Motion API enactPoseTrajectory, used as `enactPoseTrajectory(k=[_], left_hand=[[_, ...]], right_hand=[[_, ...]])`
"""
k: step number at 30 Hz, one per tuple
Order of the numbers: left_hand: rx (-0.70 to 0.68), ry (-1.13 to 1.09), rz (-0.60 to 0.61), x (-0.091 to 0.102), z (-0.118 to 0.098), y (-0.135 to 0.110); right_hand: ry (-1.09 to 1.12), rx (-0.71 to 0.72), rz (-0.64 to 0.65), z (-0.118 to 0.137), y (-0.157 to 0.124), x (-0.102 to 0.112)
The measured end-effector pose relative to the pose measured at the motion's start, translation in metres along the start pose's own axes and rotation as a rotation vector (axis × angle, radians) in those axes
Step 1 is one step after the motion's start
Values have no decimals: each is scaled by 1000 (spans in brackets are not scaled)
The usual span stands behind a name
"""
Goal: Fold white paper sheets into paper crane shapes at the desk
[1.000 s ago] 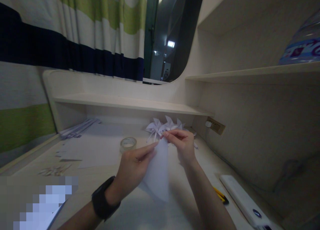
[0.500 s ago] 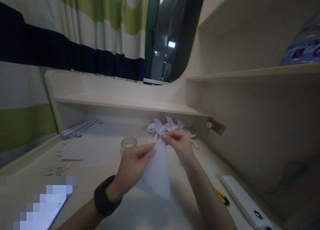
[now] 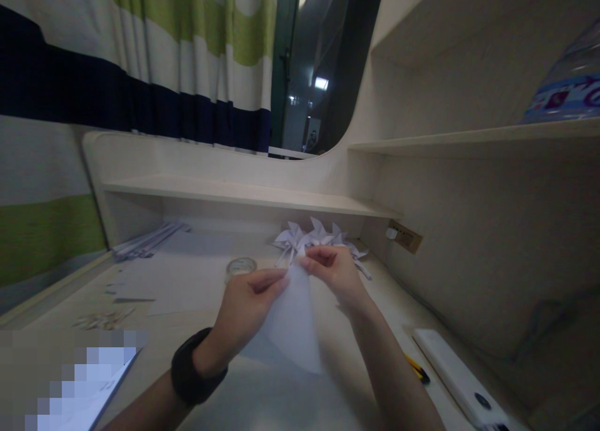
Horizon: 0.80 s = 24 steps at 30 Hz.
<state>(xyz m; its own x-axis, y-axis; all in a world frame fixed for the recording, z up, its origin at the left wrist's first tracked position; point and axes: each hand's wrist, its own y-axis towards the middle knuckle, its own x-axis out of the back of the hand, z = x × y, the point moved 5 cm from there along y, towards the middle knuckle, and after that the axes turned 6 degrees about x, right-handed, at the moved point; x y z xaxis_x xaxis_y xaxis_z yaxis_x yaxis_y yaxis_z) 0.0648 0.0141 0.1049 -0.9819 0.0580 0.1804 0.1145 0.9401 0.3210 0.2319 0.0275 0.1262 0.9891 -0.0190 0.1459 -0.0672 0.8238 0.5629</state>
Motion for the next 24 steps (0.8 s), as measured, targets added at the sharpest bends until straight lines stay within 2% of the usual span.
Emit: enactPoseTrajectory(k=[2,5,8,13,20,24], left_hand=[[16,-16,-7,1,1,1],[40,-44,20,1,2,1],[65,-59,42,1,0,0],[97,-105,33,4,1,2],[71,-113,23,4,1,3],[73,-124,1,7,-2,2]], right_hand=[[-64,-16,50,-2,0,-2],[-133,-39,48,-7,0,-2],[-120,-54,25,-11,-1,-1],[-142,-76,110,-12,-1,-5],[-123,-123,17,-10,0,-6],[-115,-127,88,-11,-2,-10]])
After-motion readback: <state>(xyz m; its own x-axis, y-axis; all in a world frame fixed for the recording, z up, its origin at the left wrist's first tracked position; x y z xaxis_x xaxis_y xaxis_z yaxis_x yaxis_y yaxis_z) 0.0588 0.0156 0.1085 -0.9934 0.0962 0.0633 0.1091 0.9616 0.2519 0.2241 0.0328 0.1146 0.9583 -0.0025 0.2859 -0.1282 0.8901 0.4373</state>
